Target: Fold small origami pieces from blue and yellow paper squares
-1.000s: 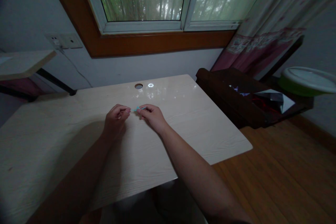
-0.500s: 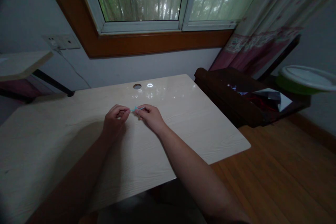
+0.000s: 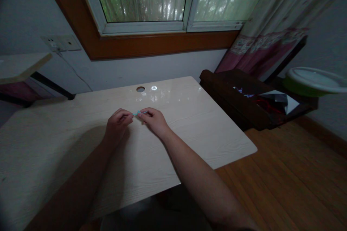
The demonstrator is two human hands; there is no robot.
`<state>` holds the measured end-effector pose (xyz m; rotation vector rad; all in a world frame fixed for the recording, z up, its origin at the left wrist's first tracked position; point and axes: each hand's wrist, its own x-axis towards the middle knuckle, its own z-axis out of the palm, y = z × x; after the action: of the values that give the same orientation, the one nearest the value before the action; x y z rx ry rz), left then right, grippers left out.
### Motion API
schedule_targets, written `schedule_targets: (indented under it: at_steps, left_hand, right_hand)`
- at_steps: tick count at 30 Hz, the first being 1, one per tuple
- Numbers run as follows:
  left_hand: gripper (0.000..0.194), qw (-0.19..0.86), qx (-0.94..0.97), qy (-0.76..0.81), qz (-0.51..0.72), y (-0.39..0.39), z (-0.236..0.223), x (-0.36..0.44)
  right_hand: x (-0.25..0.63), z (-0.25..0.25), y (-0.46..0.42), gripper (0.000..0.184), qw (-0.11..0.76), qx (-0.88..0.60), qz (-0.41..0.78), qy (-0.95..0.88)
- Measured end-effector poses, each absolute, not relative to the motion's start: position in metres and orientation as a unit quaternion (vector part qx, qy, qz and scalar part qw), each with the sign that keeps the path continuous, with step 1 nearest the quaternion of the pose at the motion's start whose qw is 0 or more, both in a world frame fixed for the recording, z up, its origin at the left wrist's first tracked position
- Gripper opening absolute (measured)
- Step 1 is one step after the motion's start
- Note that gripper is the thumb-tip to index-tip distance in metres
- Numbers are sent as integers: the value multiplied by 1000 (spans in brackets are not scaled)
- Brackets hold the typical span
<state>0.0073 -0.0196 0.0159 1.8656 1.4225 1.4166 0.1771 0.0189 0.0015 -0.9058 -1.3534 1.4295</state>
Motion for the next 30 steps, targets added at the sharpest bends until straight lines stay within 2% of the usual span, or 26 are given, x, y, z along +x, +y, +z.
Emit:
schedule_targets:
  at_steps: [21,30]
  left_hand:
    - [17,359,574,487,551,-14,4,6]
    - [15,310,621,470,545,-13,8,7]
  right_hand:
    - [177,4,19,32,470,-374,590,-540]
    - [177,8,16,29,458,-376,577,-562]
